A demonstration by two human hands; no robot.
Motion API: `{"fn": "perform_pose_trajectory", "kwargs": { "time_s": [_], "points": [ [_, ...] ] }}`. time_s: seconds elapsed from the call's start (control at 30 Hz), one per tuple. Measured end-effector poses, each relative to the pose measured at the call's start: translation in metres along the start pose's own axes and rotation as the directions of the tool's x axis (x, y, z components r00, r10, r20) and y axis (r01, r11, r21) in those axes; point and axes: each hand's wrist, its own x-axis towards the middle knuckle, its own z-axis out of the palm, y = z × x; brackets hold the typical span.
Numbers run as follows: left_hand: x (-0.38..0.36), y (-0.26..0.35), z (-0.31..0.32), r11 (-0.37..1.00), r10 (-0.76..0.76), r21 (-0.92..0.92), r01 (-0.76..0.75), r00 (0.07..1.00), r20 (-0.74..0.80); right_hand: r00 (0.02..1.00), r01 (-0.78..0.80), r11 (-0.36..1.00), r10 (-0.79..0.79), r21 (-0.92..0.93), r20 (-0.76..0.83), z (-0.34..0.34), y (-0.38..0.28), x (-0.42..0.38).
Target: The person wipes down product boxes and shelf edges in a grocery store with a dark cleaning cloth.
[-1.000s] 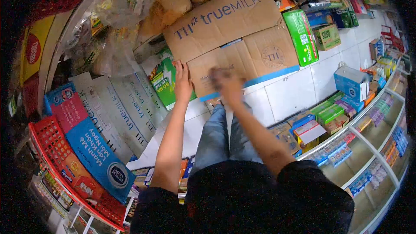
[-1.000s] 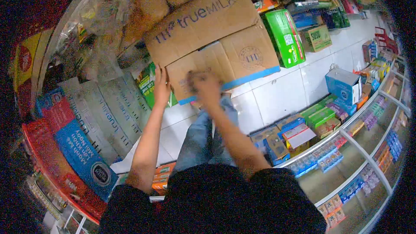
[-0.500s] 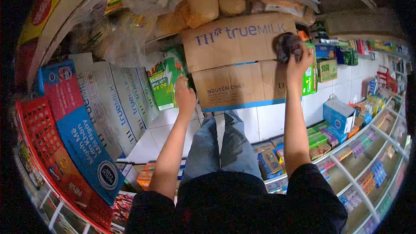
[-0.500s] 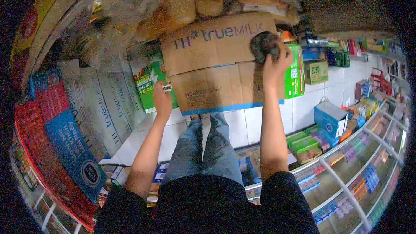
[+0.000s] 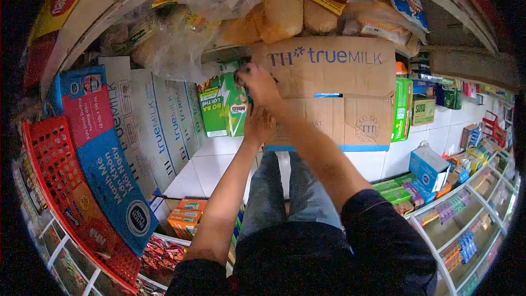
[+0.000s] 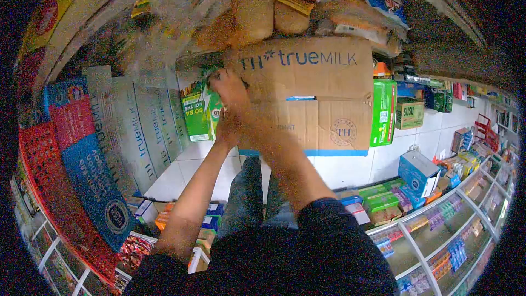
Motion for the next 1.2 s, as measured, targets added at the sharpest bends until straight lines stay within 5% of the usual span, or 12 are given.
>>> {"fn": "perform_pose_trajectory", "kwargs": {
  "time_s": [0.13, 0.2, 0.27, 0.43, 0.53, 0.57, 0.63, 0.67, 0.73, 0.93, 1.03, 1.2],
  "points": [
    [0.007, 0.009, -0.014, 0.993, -0.081, -0.088, 0.076, 0.995, -0.05, 0.941, -0.334, 0.937, 0.338, 0.096, -0.025, -0.025, 0.098, -0.02],
    [0.008, 0.012, -0.019, 0.986, -0.11, -0.134, 0.103, 0.993, -0.041, 0.947, -0.309, 0.882, 0.251, -0.355, -0.201, -0.109, 0.126, -0.044],
    [0.008, 0.011, -0.018, 0.988, -0.094, -0.122, 0.097, 0.995, 0.032, 0.754, -0.352, 0.911, 0.139, -0.216, -0.642, -0.161, 0.175, -0.069],
    [0.008, 0.002, -0.002, 0.982, -0.04, -0.185, 0.024, 0.996, -0.085, 0.492, -0.719, 0.658, 0.258, -0.222, -0.831, -0.197, 0.176, -0.073],
    [0.01, 0.002, 0.001, 0.98, -0.043, -0.198, 0.02, 0.993, -0.113, 0.573, -0.747, 0.637, 0.475, -0.189, -0.668, -0.137, 0.138, -0.04],
    [0.008, 0.001, 0.0, 0.983, -0.049, -0.181, 0.029, 0.993, -0.105, 0.598, -0.41, 0.908, 0.341, 0.089, -0.725, -0.079, 0.149, -0.036],
    [0.007, 0.004, -0.005, 0.983, -0.065, -0.174, 0.05, 0.994, -0.085, 0.854, -0.52, 0.822, 0.494, -0.231, -0.163, -0.036, 0.081, -0.023],
    [0.007, 0.005, -0.008, 0.983, -0.078, -0.171, 0.064, 0.994, -0.074, 0.807, -0.483, 0.607, 0.588, 0.631, 0.053, -0.021, 0.055, -0.006],
    [0.01, 0.007, -0.025, 0.969, -0.116, -0.208, 0.132, 0.989, 0.087, 0.973, -0.054, 0.994, 0.073, 0.091, -0.219, 0.025, 0.011, -0.024],
    [0.005, 0.007, -0.009, 0.987, -0.127, -0.089, 0.13, 0.991, 0.036, 0.966, -0.255, 0.931, 0.257, 0.262, 0.027, -0.016, 0.084, -0.039],
    [0.005, 0.008, -0.01, 0.983, -0.127, -0.141, 0.118, 0.991, -0.053, 0.971, -0.174, 0.94, 0.114, -0.293, -0.21, -0.113, 0.139, -0.092],
    [0.004, 0.004, -0.007, 0.962, -0.089, -0.261, 0.076, 0.995, -0.041, 0.852, -0.44, 0.814, 0.245, -0.378, -0.462, -0.212, 0.161, -0.127]
  ]
}}
